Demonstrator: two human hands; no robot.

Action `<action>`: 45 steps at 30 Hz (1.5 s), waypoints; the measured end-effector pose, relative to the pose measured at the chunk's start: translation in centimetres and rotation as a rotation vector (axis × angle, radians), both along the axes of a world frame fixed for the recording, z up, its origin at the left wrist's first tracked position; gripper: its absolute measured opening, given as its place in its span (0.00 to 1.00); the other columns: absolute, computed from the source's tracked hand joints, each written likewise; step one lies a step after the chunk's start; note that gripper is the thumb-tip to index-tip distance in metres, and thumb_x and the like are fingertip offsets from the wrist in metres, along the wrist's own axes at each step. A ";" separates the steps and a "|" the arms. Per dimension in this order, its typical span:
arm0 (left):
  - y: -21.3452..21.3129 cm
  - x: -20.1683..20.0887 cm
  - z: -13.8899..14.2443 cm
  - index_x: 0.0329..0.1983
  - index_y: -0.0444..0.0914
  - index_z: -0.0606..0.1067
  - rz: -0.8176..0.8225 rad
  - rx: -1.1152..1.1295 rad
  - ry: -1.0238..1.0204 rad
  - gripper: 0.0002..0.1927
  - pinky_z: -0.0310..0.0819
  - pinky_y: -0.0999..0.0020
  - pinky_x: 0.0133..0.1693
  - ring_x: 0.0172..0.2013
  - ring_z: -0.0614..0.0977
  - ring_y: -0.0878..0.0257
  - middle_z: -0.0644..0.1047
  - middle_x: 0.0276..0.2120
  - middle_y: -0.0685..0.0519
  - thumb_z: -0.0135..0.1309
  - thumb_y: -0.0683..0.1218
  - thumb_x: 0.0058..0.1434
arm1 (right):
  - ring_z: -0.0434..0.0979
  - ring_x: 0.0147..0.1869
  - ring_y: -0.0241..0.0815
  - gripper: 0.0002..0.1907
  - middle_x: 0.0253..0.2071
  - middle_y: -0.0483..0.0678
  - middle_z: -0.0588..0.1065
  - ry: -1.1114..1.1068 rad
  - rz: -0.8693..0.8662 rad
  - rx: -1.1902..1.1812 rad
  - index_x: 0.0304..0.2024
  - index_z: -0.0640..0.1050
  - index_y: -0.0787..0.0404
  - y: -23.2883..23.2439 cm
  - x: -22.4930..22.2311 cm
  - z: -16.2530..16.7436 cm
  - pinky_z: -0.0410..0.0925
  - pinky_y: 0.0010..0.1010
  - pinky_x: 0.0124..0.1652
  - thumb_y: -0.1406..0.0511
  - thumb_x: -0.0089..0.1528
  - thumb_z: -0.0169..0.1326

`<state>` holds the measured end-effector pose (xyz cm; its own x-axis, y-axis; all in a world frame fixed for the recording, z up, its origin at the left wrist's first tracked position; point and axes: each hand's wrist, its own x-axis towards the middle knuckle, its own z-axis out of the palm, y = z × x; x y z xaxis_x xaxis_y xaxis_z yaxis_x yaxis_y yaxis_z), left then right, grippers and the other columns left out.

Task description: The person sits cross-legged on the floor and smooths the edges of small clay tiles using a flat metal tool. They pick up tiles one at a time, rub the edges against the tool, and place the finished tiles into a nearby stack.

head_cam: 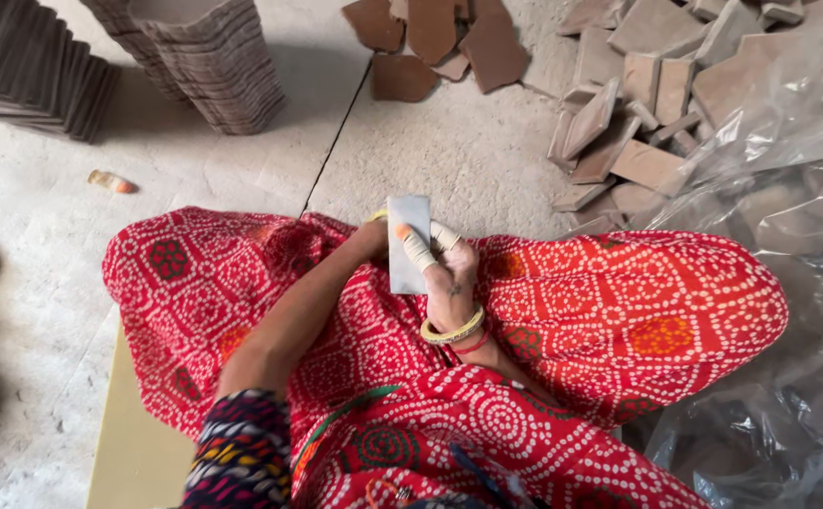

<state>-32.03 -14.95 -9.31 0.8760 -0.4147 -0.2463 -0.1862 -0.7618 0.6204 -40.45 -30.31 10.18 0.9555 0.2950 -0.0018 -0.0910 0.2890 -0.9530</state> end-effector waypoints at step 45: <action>6.9 33.3 -0.4 0.75 0.43 0.51 0.673 0.419 -0.204 0.55 0.46 0.35 0.67 0.70 0.55 0.33 0.54 0.71 0.33 0.61 0.71 0.53 | 0.75 0.38 0.31 0.11 0.38 0.42 0.79 -0.112 0.046 -0.534 0.47 0.81 0.65 -2.0 36.5 -24.2 0.69 0.23 0.37 0.67 0.63 0.60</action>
<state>1.22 -8.08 -9.67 0.9490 0.3066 -0.0731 0.3149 -0.9120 0.2630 -3.94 -32.36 -14.06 0.9447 0.3223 -0.0613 0.0186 -0.2392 -0.9708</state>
